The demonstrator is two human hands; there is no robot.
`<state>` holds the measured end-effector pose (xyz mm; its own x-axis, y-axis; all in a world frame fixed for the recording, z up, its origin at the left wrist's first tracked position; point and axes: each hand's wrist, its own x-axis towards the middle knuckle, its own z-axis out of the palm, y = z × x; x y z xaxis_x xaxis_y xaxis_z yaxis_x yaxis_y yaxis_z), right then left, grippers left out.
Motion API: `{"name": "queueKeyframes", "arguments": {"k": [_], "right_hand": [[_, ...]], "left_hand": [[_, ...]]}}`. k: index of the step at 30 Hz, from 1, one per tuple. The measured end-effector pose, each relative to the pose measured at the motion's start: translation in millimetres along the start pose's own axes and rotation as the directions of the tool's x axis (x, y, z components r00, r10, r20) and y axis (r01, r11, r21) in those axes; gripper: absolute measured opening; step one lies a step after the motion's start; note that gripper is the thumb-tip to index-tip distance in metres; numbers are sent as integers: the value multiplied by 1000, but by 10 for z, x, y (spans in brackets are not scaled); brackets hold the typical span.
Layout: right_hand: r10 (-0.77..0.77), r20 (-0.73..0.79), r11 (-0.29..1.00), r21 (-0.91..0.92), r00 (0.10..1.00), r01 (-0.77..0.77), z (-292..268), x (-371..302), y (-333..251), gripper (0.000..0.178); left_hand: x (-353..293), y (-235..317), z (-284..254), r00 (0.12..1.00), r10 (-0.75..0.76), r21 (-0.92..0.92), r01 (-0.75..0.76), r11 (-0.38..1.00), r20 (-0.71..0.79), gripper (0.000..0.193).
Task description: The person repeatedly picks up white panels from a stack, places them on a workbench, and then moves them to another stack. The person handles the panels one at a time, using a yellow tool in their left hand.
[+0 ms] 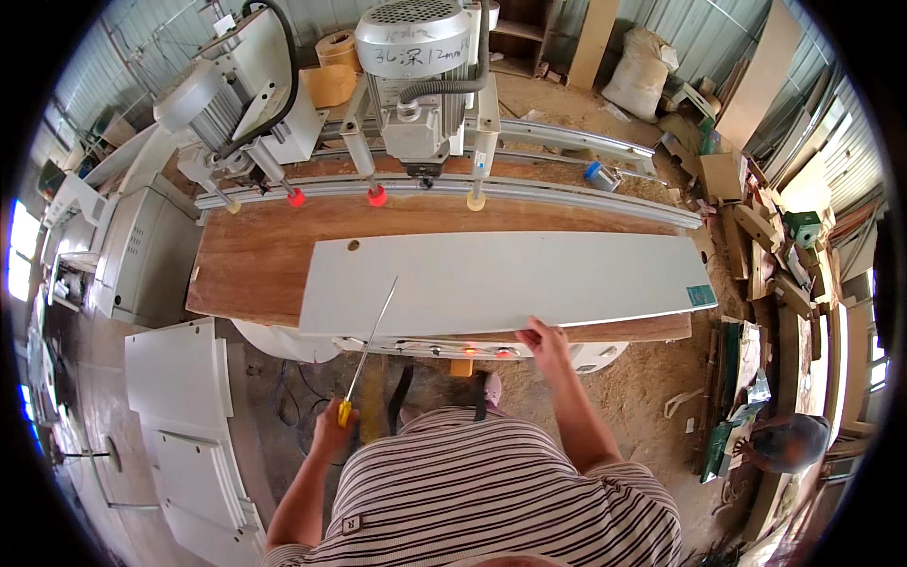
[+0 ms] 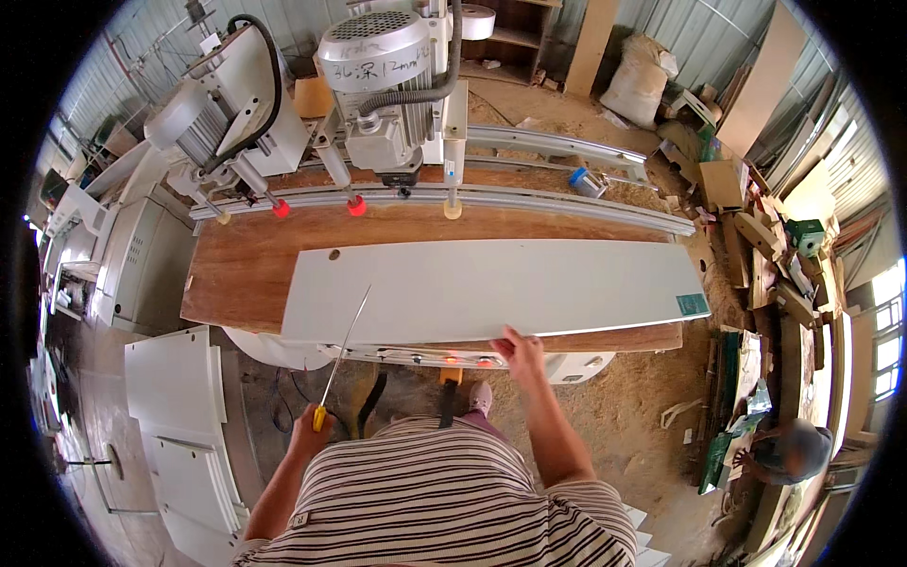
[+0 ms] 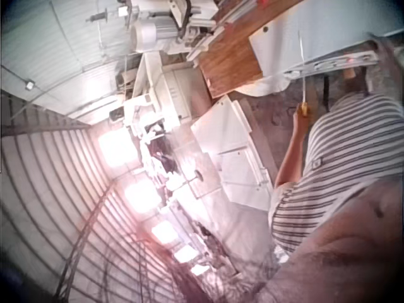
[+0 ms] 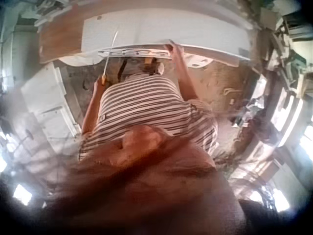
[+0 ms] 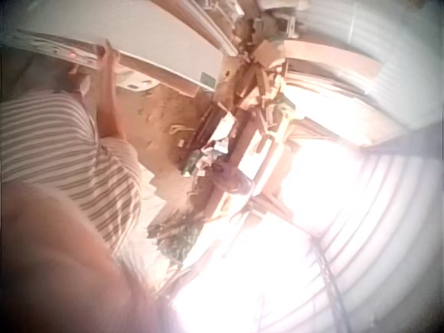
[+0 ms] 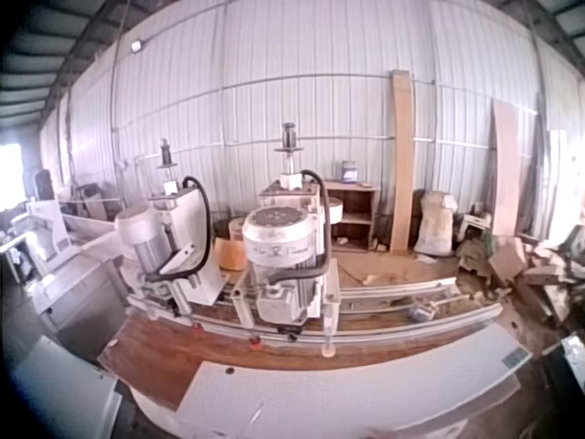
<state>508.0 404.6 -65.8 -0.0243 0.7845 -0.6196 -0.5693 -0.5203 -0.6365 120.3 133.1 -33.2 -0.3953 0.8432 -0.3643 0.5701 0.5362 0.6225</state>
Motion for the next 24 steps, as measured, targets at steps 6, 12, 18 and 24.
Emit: {"name": "queueKeyframes", "arguments": {"k": [6, 12, 18, 24], "right_hand": [[99, 1, 995, 30, 995, -99, 984, 119, 645, 14], [119, -2, 992, 50, 993, -119, 1686, 301, 1148, 19], [141, -42, 990, -4, 989, -141, 2252, 349, 1367, 16], [333, 18, 930, -170, 943, -325, 2004, 376, 1188, 29]], "left_hand": [[-202, 363, 112, 999, 29, -135, -23, 991, 38, 25], [-333, 252, 23, 999, 33, -171, -34, 985, -14, 25], [-428, 226, -117, 994, -104, -178, 105, 978, 16, 22], [-364, 69, -149, 998, -45, -196, 50, 979, 32, 20]]}}
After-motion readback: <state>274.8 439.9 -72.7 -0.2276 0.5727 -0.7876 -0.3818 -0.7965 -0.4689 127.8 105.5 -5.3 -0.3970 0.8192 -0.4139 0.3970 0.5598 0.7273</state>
